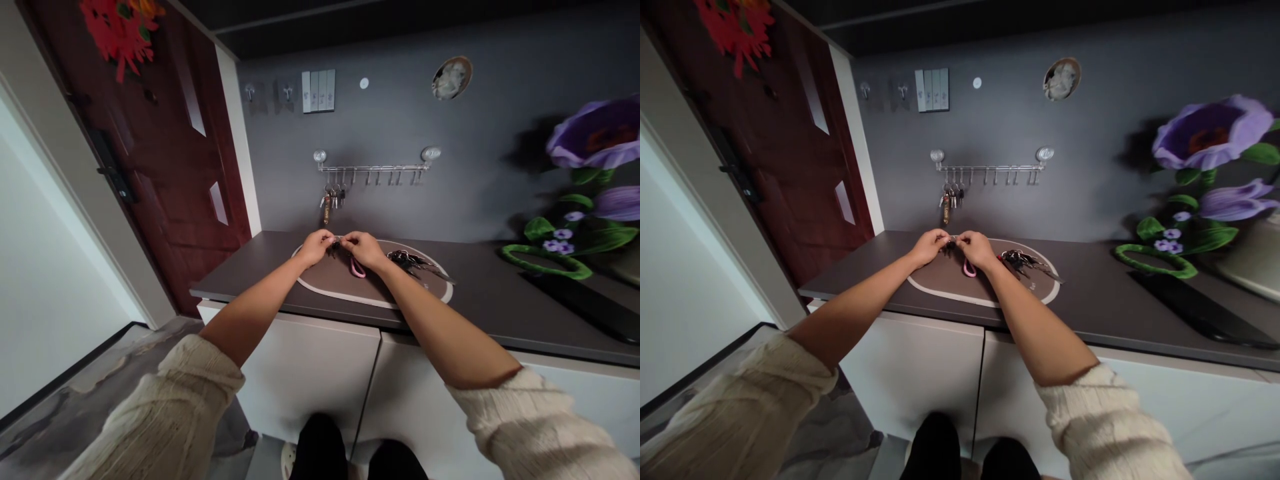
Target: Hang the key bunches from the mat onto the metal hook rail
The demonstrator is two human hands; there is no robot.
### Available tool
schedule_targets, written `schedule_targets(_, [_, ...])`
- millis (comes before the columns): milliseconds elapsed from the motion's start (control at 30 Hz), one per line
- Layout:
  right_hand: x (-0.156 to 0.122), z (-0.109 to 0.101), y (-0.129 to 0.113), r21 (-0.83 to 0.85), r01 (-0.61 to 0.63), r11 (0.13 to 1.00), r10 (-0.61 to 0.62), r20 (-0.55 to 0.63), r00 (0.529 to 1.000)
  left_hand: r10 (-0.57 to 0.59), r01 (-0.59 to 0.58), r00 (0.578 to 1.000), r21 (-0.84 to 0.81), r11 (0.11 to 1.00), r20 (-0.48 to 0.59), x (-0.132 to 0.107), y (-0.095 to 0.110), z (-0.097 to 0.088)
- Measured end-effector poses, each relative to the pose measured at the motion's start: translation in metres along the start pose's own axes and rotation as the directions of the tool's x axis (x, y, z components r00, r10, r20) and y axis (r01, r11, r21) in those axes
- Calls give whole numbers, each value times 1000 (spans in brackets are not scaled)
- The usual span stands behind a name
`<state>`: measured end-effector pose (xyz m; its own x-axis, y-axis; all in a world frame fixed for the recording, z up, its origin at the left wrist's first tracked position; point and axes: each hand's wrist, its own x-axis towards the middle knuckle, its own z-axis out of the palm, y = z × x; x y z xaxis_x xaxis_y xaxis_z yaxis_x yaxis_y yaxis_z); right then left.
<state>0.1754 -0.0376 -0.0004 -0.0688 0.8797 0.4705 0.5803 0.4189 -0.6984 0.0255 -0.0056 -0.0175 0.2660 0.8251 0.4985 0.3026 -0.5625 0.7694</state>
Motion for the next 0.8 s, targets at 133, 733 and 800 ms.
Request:
schedule_targets(133, [2, 2, 2, 118, 15, 993, -16, 4, 1000, -72, 74, 997, -160, 984, 16, -1, 1, 1])
schedule_targets(733, [-2, -1, -1, 367, -19, 930, 34, -36, 999, -54, 59, 998, -281, 958, 24, -4, 6, 4])
schedule_targets(800, [-2, -2, -2, 391, -9, 920, 28, -44, 999, -45, 51, 999, -275, 960, 29, -4, 8, 4])
